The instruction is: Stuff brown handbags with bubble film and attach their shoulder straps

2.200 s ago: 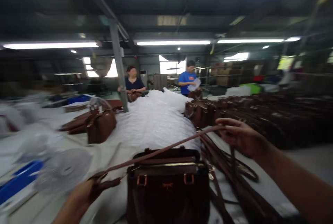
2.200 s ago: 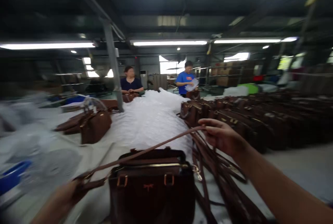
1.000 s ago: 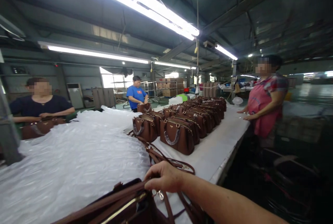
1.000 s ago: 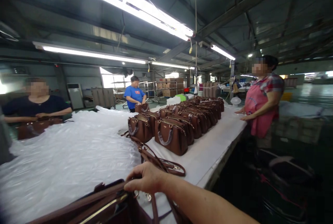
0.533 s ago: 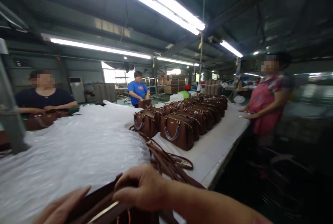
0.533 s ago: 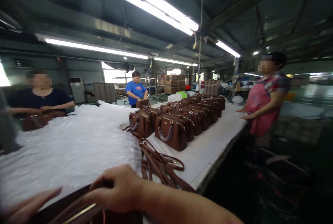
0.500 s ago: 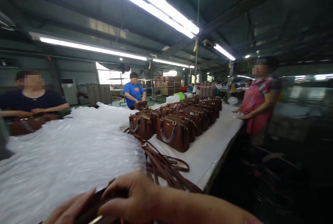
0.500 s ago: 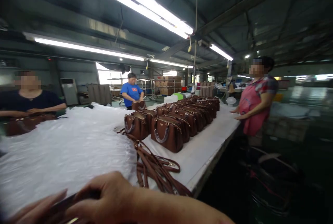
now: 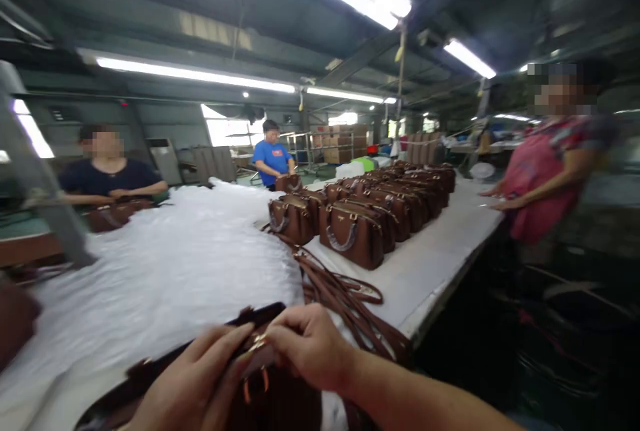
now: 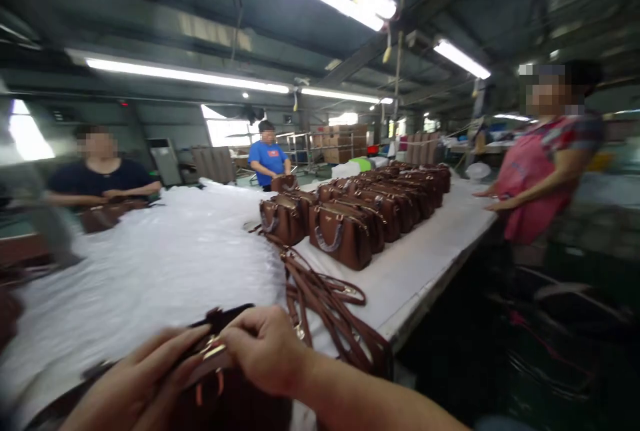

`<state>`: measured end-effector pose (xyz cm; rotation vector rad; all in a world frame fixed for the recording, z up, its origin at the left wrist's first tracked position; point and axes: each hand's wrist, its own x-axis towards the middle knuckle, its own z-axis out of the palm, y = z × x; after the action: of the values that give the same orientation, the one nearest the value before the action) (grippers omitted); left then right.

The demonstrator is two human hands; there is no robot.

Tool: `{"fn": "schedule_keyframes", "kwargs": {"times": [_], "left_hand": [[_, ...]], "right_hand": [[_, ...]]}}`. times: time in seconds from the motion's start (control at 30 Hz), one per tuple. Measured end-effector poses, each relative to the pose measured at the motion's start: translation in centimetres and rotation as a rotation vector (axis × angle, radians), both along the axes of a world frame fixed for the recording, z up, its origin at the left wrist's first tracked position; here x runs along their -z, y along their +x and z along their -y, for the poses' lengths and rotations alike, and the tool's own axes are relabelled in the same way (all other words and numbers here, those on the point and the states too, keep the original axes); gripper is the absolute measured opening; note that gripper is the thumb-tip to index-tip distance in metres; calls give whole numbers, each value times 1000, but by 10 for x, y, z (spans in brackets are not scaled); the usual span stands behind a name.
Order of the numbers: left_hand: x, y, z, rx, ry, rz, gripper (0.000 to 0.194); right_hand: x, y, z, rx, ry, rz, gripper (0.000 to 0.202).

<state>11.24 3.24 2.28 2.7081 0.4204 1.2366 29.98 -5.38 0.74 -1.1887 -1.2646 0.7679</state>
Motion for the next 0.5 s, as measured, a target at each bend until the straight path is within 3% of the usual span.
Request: {"fn": "schedule_keyframes", "kwargs": {"times": [0.1, 0.23, 0.4, 0.5], "left_hand": [[-9, 3, 20, 34, -48, -76, 22], [-13, 9, 27, 29, -85, -77, 21], [-10, 3, 26, 0, -139, -81, 21], [-11, 2, 26, -22, -167, -95, 21]], "right_hand": [[-4, 0, 1, -42, -63, -51, 33], [-5, 2, 7, -93, -8, -66, 41], [-1, 3, 13, -94, 31, -69, 31], [2, 4, 12, -21, 149, 91, 26]]}}
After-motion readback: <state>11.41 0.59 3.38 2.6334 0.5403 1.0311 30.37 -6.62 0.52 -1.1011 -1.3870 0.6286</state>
